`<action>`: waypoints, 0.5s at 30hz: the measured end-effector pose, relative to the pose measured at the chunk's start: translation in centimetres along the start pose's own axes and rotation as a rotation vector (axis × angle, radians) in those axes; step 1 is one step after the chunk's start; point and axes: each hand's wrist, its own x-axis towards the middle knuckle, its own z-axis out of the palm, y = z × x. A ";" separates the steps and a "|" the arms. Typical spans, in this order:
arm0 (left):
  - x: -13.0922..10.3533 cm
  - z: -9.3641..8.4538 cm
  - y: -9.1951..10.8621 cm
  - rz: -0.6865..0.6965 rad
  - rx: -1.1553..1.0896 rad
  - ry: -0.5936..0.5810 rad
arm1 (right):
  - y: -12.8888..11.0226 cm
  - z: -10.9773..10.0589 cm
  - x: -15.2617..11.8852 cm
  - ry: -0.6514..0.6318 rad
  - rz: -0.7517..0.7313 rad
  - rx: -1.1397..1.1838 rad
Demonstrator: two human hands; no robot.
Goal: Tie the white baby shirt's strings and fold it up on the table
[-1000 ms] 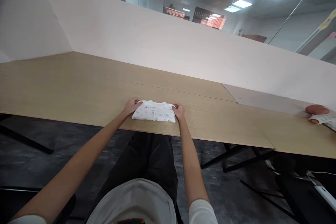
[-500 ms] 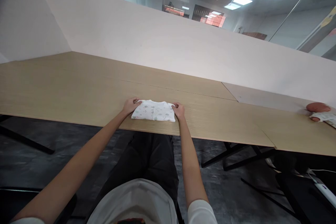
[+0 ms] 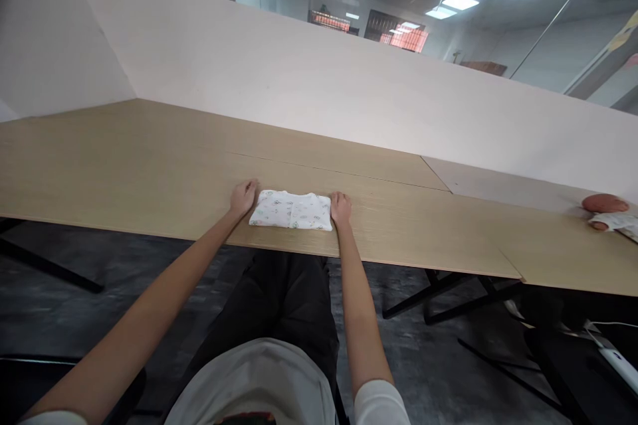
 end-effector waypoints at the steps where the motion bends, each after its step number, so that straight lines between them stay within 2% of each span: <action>1: 0.0 0.0 -0.1 -0.015 -0.027 0.038 | 0.1 0.0 0.0 0.021 0.015 0.023; 3: 0.0 -0.1 -0.2 -0.022 -0.034 0.039 | 0.1 -0.1 0.1 0.015 0.024 0.051; 7: -0.1 -0.2 0.1 0.033 0.092 -0.141 | 0.0 -0.1 0.1 -0.084 0.007 0.049; 9: -0.3 -0.2 0.2 0.063 0.105 -0.189 | 0.0 0.0 0.0 -0.104 0.020 0.093; 13: -0.4 -0.3 0.5 0.037 -0.068 -0.215 | -0.1 -0.3 -0.1 -0.070 0.087 0.418; 15: 0.0 -0.7 1.2 -0.001 -0.211 -0.212 | -0.6 -1.2 0.2 -0.029 0.129 0.593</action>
